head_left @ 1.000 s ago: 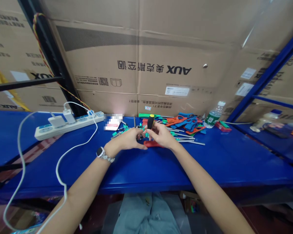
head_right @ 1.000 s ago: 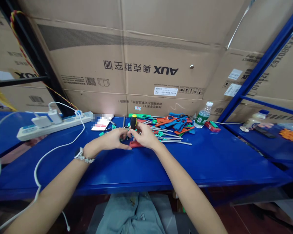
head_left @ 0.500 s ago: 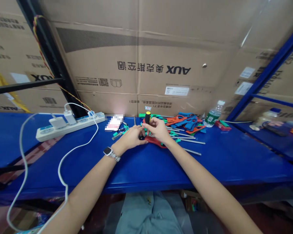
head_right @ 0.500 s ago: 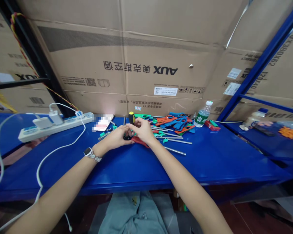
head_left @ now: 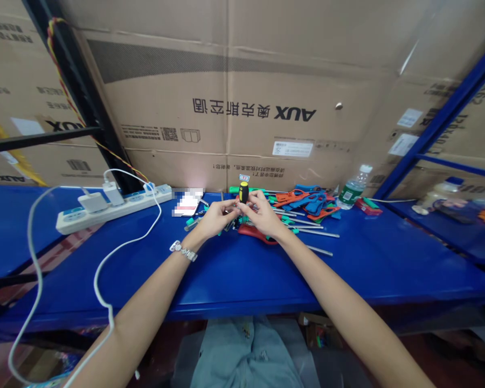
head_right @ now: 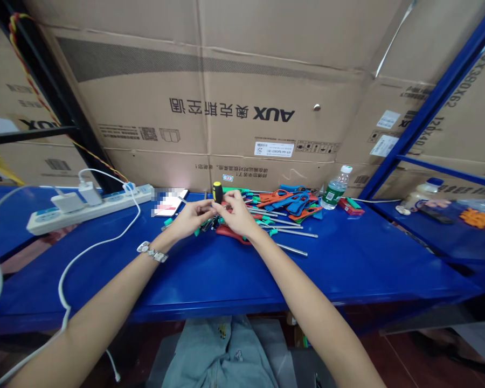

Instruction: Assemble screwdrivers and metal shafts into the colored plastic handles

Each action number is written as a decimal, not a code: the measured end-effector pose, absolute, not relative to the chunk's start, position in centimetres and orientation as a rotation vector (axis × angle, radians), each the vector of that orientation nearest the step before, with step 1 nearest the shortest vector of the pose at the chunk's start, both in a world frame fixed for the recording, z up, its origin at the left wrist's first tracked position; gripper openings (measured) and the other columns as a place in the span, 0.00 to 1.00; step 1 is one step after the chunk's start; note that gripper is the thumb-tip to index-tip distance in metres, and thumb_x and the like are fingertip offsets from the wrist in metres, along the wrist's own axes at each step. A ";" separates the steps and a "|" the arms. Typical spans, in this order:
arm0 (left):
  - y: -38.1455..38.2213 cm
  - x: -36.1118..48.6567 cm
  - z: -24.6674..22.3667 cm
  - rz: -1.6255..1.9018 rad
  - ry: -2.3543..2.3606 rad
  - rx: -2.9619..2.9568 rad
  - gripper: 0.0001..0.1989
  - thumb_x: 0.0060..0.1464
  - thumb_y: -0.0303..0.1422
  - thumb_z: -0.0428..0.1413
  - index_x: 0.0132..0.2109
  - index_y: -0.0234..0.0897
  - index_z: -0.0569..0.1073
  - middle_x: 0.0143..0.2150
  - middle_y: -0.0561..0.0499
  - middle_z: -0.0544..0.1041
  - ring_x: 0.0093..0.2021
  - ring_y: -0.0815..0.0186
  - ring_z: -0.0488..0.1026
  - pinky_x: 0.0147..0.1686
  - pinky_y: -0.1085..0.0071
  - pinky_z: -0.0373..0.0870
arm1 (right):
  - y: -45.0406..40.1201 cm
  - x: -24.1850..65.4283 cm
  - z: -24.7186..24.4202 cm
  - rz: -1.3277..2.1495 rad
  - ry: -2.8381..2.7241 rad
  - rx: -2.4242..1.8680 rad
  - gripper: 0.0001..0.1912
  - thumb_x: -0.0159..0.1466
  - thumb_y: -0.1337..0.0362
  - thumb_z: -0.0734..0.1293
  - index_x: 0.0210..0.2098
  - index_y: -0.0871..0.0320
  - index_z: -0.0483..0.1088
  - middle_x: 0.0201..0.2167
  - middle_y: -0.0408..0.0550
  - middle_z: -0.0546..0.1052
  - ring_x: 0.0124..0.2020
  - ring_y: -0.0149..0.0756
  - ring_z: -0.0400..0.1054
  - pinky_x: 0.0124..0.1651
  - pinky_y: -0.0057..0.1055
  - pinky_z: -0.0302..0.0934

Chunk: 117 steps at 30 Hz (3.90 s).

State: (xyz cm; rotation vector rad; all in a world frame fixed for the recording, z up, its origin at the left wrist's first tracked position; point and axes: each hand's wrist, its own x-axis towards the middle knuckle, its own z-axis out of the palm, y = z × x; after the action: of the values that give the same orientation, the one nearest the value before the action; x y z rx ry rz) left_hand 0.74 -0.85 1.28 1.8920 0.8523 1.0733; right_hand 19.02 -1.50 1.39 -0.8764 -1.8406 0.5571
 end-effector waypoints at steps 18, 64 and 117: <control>-1.8 2.1 0.5 1.219 0.950 1.944 0.11 0.52 0.38 0.61 0.27 0.35 0.74 0.27 0.50 0.77 0.30 0.65 0.70 0.34 0.68 0.66 | -3.4 16.8 3.0 0.561 -1.450 -0.885 0.24 0.54 0.49 0.76 0.38 0.53 0.64 0.34 0.47 0.77 0.33 0.37 0.71 0.38 0.36 0.67; -1.7 2.7 0.4 1.173 0.889 1.942 0.06 0.54 0.34 0.59 0.33 0.35 0.73 0.26 0.53 0.72 0.27 0.68 0.65 0.30 0.71 0.62 | -3.2 18.3 2.1 0.455 -1.657 -1.003 0.19 0.59 0.47 0.73 0.36 0.57 0.72 0.33 0.46 0.72 0.30 0.35 0.64 0.36 0.34 0.63; -2.5 2.4 2.2 1.474 0.869 2.035 0.11 0.60 0.39 0.59 0.45 0.37 0.75 0.42 0.47 0.80 0.40 0.62 0.75 0.40 0.66 0.70 | -3.2 19.5 0.4 0.736 -1.693 -0.994 0.16 0.56 0.52 0.73 0.31 0.59 0.74 0.28 0.47 0.78 0.26 0.33 0.67 0.32 0.31 0.61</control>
State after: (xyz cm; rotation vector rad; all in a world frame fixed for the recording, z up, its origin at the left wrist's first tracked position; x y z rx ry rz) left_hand 2.40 -2.50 2.21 2.0354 0.8693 1.4740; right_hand 19.48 -3.18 0.45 -0.9943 -1.6929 0.7362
